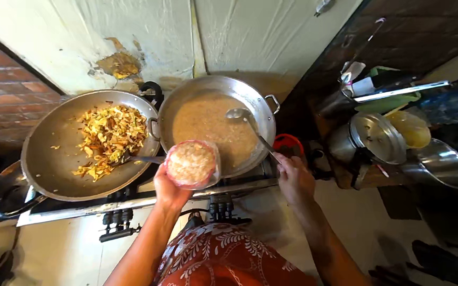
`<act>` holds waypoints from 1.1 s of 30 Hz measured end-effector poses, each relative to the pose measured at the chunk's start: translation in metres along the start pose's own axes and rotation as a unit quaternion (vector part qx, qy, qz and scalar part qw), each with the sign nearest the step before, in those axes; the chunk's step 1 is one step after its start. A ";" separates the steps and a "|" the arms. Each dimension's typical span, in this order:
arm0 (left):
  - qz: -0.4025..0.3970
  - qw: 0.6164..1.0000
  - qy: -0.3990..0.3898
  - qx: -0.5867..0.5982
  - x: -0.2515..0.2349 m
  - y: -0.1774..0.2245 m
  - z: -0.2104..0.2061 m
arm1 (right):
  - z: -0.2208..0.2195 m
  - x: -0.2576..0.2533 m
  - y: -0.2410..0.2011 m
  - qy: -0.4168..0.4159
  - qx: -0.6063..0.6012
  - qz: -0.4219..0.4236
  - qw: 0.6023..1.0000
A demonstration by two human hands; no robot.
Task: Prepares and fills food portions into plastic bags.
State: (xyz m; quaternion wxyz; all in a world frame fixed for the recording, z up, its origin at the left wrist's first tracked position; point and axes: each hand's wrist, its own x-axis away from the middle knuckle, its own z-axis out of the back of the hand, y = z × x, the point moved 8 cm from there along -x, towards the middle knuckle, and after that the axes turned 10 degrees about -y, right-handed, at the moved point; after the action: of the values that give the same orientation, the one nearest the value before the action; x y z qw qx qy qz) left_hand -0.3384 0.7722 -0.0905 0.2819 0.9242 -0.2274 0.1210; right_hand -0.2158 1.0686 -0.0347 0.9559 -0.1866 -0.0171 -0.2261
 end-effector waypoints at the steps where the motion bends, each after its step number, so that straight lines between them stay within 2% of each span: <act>1: -0.008 1.000 0.009 -0.006 0.007 0.006 0.007 | -0.006 -0.004 0.002 -0.006 0.011 -0.007 1.000; 6: -0.043 0.998 0.032 -0.013 0.041 0.028 0.032 | -0.026 -0.008 0.006 0.025 0.029 0.002 0.999; 14: -0.066 0.997 0.036 0.030 0.062 0.032 0.046 | -0.047 -0.021 0.001 -0.043 0.056 -0.024 0.997; 21: -0.067 0.995 0.037 0.064 0.062 0.032 0.050 | -0.018 -0.020 -0.004 0.028 -0.018 0.034 0.999; 25: -0.056 0.996 0.036 0.067 0.059 0.030 0.049 | -0.006 -0.047 -0.012 -0.018 0.015 -0.002 1.000; 29: -0.054 0.996 0.034 0.063 0.056 0.029 0.044 | -0.017 -0.081 -0.021 -0.103 0.065 -0.062 0.991; 33: -0.054 0.997 0.032 0.051 0.053 0.030 0.042 | -0.043 -0.091 -0.026 -0.166 0.011 -0.052 0.985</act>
State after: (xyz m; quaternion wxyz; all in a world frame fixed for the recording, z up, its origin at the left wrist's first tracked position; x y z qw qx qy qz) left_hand -0.3032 0.7073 -0.0923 0.2482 0.9438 -0.1615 0.1468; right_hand -0.3108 1.0700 -0.0758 0.9287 -0.2095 -0.1876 -0.2416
